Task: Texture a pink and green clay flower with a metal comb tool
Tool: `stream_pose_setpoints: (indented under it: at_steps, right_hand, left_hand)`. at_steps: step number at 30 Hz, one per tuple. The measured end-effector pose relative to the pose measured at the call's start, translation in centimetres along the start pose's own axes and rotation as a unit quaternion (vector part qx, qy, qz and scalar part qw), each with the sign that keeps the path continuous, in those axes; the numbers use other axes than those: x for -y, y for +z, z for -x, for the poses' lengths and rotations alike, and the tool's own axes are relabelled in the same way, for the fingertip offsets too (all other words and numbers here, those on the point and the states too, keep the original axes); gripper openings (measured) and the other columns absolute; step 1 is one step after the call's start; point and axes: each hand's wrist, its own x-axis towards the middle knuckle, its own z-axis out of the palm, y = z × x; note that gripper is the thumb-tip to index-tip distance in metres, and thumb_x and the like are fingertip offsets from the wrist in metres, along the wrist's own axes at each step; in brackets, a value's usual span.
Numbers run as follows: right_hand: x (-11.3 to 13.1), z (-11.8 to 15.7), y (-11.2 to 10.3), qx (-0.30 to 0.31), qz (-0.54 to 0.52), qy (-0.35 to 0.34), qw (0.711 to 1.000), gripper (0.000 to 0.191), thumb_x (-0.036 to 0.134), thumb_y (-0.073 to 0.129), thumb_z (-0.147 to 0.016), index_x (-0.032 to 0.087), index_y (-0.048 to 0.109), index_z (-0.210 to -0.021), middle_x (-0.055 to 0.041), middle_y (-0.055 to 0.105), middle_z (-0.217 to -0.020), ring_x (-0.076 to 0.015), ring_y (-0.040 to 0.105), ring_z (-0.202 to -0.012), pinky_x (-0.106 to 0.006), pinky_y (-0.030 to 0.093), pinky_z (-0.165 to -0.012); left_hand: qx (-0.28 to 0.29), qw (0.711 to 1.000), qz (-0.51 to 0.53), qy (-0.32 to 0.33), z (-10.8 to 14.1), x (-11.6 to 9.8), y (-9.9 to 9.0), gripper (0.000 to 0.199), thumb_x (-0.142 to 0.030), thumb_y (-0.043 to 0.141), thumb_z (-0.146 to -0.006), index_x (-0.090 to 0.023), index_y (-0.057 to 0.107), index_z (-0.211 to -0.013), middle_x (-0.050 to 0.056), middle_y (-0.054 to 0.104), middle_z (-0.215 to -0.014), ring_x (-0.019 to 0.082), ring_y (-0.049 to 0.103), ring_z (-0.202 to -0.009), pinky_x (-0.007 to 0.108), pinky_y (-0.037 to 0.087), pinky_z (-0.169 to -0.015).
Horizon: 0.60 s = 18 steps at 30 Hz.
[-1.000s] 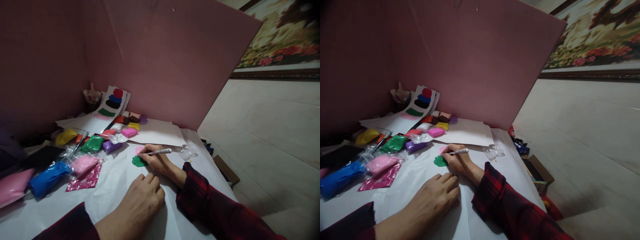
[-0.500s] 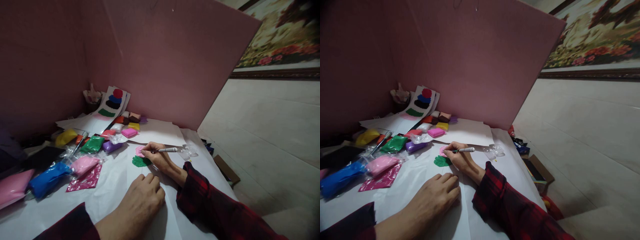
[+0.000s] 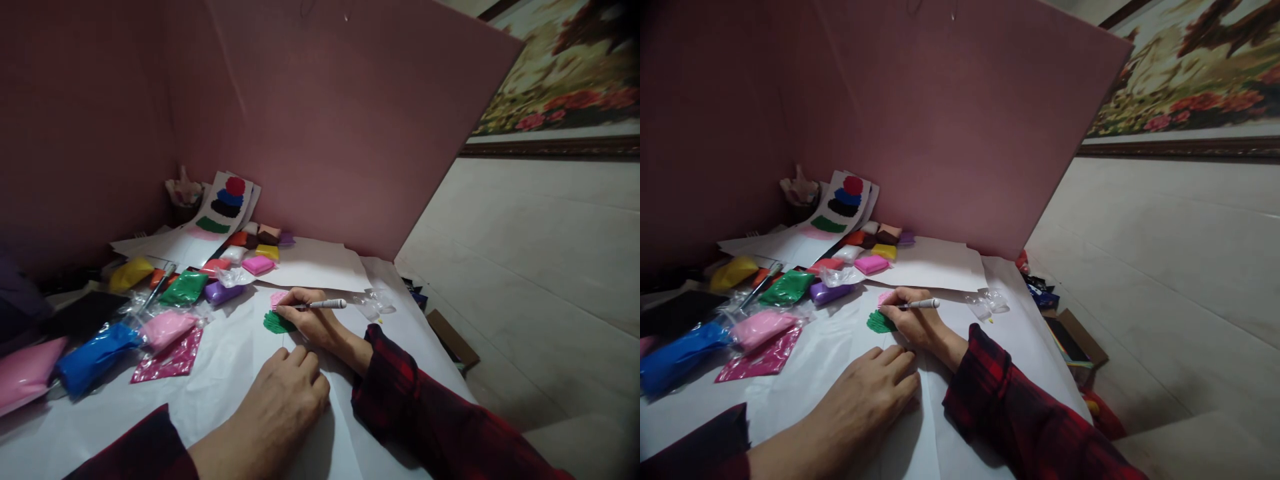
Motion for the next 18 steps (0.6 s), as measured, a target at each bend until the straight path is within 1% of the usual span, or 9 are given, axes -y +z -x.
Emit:
stream_pose_setpoints:
  at_steps: [5, 10, 13, 18]
  right_hand:
    - [0.08, 0.07, 0.20, -0.009, 0.020, 0.001, 1.000, 0.011, 0.023, 0.064, -0.076, 0.017, 0.069, -0.068, -0.0011, 0.066, -0.068, -0.0151, 0.059, -0.068, -0.026, 0.049, -0.064]
    - [0.19, 0.13, 0.15, -0.018, 0.025, -0.001, 1.000, 0.011, 0.022, 0.062, -0.076, 0.017, 0.071, -0.073, -0.0019, 0.069, -0.073, -0.0154, 0.060, -0.070, -0.026, 0.050, -0.067]
    - [0.11, 0.09, 0.11, -0.013, 0.026, -0.002, 1.000, 0.011, 0.021, 0.061, -0.076, 0.017, 0.070, -0.070, -0.0013, 0.068, -0.070, -0.0147, 0.059, -0.068, -0.025, 0.049, -0.065]
    - [0.13, 0.03, -0.12, 0.005, 0.047, 0.003, 0.999, 0.011, 0.018, 0.061, -0.075, 0.017, 0.067, -0.066, -0.0008, 0.067, -0.069, -0.0141, 0.058, -0.066, -0.025, 0.048, -0.062]
  left_hand:
    - [0.003, 1.000, 0.003, 0.005, -0.06, 0.04, -0.04, 0.013, -0.016, 0.069, -0.084, -0.018, 0.061, -0.074, 0.000, 0.067, -0.077, 0.020, 0.058, -0.069, 0.032, 0.035, -0.056]
    - [0.007, 1.000, -0.004, 0.001, 0.03, 0.02, 0.36, 0.014, -0.017, 0.067, -0.086, -0.019, 0.061, -0.073, 0.000, 0.066, -0.077, 0.020, 0.057, -0.069, 0.032, 0.034, -0.057]
    - [0.015, 1.000, -0.006, -0.005, 0.05, -0.03, 0.33, 0.013, -0.018, 0.068, -0.086, -0.019, 0.062, -0.075, 0.000, 0.066, -0.078, 0.020, 0.057, -0.070, 0.032, 0.034, -0.058]
    - [0.002, 1.000, -0.003, 0.000, -0.03, 0.01, 0.19, 0.013, -0.017, 0.070, -0.083, -0.019, 0.062, -0.074, 0.000, 0.066, -0.077, 0.020, 0.057, -0.069, 0.033, 0.035, -0.056]
